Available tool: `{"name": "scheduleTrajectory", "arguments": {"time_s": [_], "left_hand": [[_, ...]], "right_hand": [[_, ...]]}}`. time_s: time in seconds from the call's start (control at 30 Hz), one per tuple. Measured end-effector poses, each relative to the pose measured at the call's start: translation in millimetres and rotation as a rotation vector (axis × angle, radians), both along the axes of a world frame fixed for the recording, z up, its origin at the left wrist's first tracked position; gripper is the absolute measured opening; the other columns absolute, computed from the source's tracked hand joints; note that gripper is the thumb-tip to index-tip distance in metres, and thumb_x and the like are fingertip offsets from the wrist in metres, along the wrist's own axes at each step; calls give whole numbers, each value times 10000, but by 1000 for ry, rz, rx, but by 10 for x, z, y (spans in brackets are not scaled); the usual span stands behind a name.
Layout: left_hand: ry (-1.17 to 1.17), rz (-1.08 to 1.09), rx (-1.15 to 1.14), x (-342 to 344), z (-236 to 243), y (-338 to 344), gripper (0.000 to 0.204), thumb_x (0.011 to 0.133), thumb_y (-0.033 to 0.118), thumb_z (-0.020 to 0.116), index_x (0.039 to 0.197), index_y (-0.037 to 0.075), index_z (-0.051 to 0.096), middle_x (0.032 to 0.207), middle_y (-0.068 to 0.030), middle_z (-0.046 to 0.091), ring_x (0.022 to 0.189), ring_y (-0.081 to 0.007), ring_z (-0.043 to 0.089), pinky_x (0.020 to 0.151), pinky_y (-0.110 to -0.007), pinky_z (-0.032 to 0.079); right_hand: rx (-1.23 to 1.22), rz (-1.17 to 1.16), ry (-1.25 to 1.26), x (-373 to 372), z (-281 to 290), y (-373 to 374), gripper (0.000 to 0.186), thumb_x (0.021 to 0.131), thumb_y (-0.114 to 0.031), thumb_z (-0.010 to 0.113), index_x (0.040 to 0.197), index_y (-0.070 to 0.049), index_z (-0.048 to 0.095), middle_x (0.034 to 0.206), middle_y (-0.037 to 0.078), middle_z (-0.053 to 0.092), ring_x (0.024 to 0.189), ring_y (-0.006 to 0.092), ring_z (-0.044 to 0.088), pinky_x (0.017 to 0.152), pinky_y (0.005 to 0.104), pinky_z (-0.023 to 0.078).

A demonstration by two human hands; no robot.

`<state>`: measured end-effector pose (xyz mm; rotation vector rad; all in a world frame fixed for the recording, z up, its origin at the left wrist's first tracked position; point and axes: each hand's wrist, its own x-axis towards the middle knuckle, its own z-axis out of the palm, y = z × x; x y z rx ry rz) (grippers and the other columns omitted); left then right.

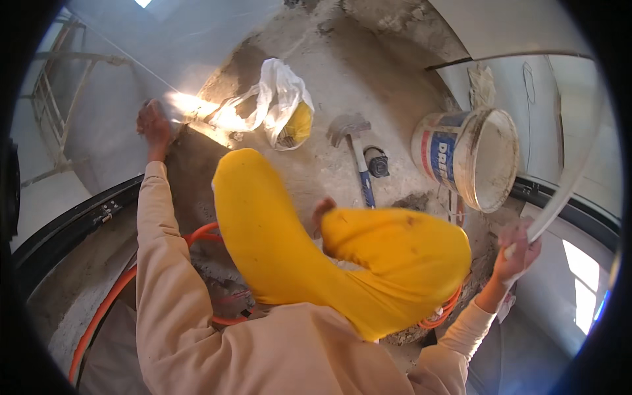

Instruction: Securing an orange electrical conduit pipe into a concrete wall groove using nails and a hammer.

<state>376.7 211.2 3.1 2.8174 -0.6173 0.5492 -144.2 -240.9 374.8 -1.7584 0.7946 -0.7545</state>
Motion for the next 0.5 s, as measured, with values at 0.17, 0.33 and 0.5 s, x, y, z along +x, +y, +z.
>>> {"name": "scheduleTrajectory", "arguments": {"time_s": [0.17,0.33,0.5], "left_hand": [[-54,-30,-28,-144,171,-383,343,817,139,554,1156,95,522,1174,-167,497,1122,-351,444,909,-469,358],[973,-550,-878,-1605,2046,-1176,261,863,101,536,1104,6,562,1141,-146,585,1125,-266,524,950,-340,401],[1027,-626,-1782,-2613,3205,-1223,270,929,168,485,1140,14,419,956,-109,547,926,-187,543,817,-337,451]], "right_hand": [[-23,199,97,420,-142,592,481,809,-220,632,1158,72,476,620,-19,441,462,52,398,402,191,304],[267,585,241,955,-468,1161,381,760,-178,616,1039,79,583,627,-23,480,505,39,400,449,195,312],[364,1302,230,1376,-693,1470,379,722,-140,628,1059,29,596,710,59,580,617,129,530,623,255,442]]}}
